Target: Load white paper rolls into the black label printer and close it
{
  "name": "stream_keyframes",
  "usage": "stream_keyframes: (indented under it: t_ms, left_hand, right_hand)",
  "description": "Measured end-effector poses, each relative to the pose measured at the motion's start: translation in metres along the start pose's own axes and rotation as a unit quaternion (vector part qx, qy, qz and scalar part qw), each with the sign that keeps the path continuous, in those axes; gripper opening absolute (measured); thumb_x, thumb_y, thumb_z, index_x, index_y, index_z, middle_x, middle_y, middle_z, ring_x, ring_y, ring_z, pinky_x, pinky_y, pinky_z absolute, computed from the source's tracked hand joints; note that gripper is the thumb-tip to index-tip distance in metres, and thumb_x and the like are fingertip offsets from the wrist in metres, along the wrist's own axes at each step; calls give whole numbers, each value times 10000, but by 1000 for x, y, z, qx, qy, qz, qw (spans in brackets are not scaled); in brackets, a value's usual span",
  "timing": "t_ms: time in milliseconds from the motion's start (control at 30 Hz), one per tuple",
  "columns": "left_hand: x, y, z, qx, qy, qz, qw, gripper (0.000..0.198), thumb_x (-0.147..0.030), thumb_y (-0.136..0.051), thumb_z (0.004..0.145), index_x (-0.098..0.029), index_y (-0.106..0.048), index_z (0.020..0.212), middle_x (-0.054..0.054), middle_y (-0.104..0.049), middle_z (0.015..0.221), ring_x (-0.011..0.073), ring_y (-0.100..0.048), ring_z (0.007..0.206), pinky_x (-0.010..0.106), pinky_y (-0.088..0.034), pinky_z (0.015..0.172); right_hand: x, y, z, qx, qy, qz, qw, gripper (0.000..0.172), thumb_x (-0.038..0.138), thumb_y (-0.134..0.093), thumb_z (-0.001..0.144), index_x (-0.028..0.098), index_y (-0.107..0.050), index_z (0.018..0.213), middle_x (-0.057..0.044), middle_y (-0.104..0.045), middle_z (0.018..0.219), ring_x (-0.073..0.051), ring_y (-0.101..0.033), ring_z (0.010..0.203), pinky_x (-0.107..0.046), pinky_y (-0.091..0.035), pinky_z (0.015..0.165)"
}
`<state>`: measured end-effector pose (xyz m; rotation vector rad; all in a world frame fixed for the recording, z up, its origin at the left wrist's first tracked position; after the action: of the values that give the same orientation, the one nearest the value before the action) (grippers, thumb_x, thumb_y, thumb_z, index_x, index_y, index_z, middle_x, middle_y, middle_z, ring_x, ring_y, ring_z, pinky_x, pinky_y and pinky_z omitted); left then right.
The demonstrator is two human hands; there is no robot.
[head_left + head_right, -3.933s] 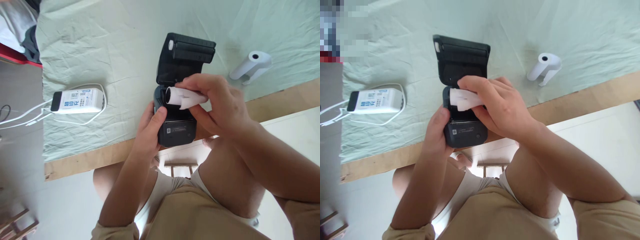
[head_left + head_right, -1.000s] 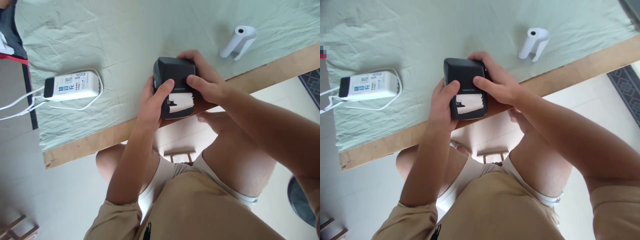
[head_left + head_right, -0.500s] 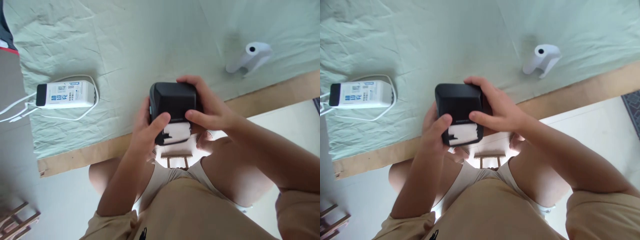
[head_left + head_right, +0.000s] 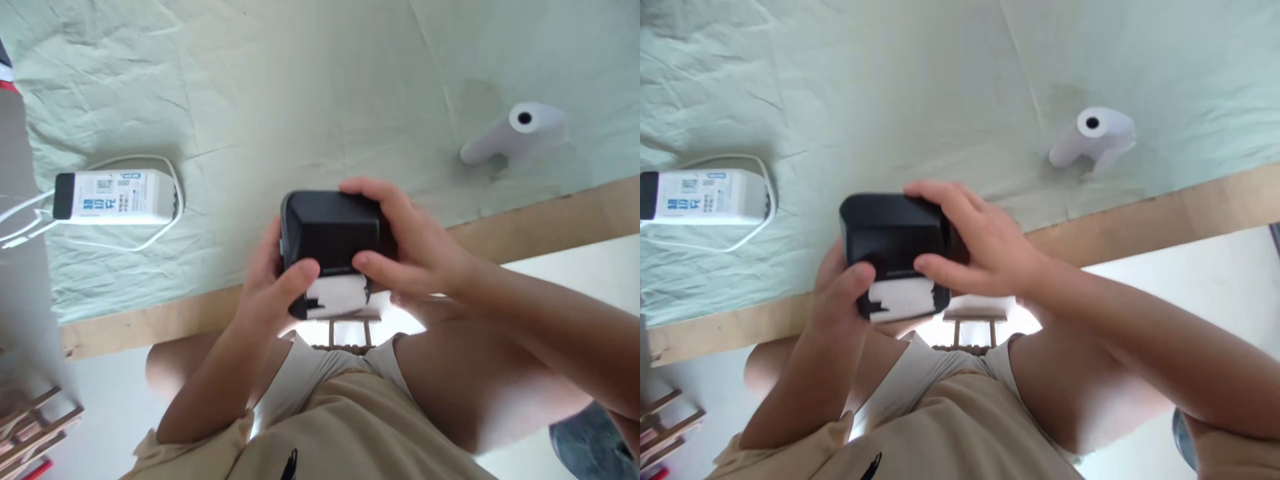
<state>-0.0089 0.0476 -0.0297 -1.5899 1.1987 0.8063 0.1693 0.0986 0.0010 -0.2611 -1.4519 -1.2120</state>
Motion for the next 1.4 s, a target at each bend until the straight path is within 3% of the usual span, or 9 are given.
stream_keyframes:
  t_ms: [133,300,433,567,867,1033,1167,1333,1400]
  left_hand:
    - [-4,-12,4,10,-23,-40,999,253,-414,-843,875,-262,-766,1062,4,-724,823,159,-676,627,287,-545,497]
    - [-5,-23,8,38,-47,-33,998,442,-568,-889,804,-277,-727,1094,29,-796,981,312,-773,1057,389,-644,678]
    - [3,-19,10,1,-36,-112,993,450,-706,-660,943,-276,-765,1028,47,-799,963,345,-769,1137,480,-683,812]
    - [8,-5,9,-79,-43,-107,990,314,-556,-719,957,-249,-758,901,14,-776,857,281,-797,1004,415,-684,798]
    - [1,-7,4,-73,32,-136,988,292,-462,-747,954,-191,-760,846,-3,-734,729,137,-656,605,240,-560,555]
    - [0,-5,4,-78,41,-168,982,245,-446,-773,949,-207,-783,898,-13,-767,784,152,-724,730,242,-611,671]
    - [9,0,3,-97,85,-149,980,305,-531,-818,894,-229,-775,887,-9,-791,838,190,-790,904,243,-639,720]
    - [5,-2,4,-46,64,-101,992,480,-647,-768,894,-260,-773,1178,24,-825,997,202,-798,866,265,-632,648]
    - [3,-4,4,-13,64,-76,995,550,-615,-835,847,-260,-747,1257,22,-818,985,173,-769,745,245,-599,576]
  right_hand:
    - [-5,3,2,-23,-17,-2,1000,560,495,-591,963,289,-460,1467,-85,-626,1494,-300,-650,1307,-490,-569,1069]
    - [-11,0,0,-40,-45,24,998,595,590,-586,944,317,-451,1455,-62,-655,1373,-260,-682,1029,-456,-579,894]
    - [-11,-2,-4,-56,-47,38,997,644,641,-592,934,333,-411,1469,-63,-656,1328,-261,-668,983,-457,-568,873]
    - [-9,-3,-6,-39,-50,43,997,647,619,-604,939,317,-410,1478,-90,-645,1351,-258,-676,922,-478,-585,858]
    - [3,7,-3,-27,48,-46,997,796,654,-748,886,286,-473,1536,-146,-537,1515,-337,-584,1384,-507,-602,1089]
    - [18,22,0,-94,74,-128,985,614,588,-817,849,258,-641,1336,-60,-656,1043,-225,-691,940,-383,-639,804]
    - [31,29,1,-163,71,-40,983,328,288,-775,927,280,-655,1232,106,-463,588,-86,-455,463,-266,-391,443]
    - [34,37,4,-332,103,13,938,210,109,-713,920,279,-614,994,92,-601,649,-85,-492,447,-277,-344,408]
    - [35,33,9,-324,92,-59,940,226,109,-726,902,273,-571,911,73,-687,744,-79,-551,494,-258,-400,446]
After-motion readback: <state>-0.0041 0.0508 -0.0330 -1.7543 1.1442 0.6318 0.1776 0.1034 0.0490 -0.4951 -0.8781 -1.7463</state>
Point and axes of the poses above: each hand's wrist, its own z-axis towards the middle knuckle, its own y-axis out of the back of the hand, x = y × z, the point moved 6 cm from there along z, towards the middle knuckle
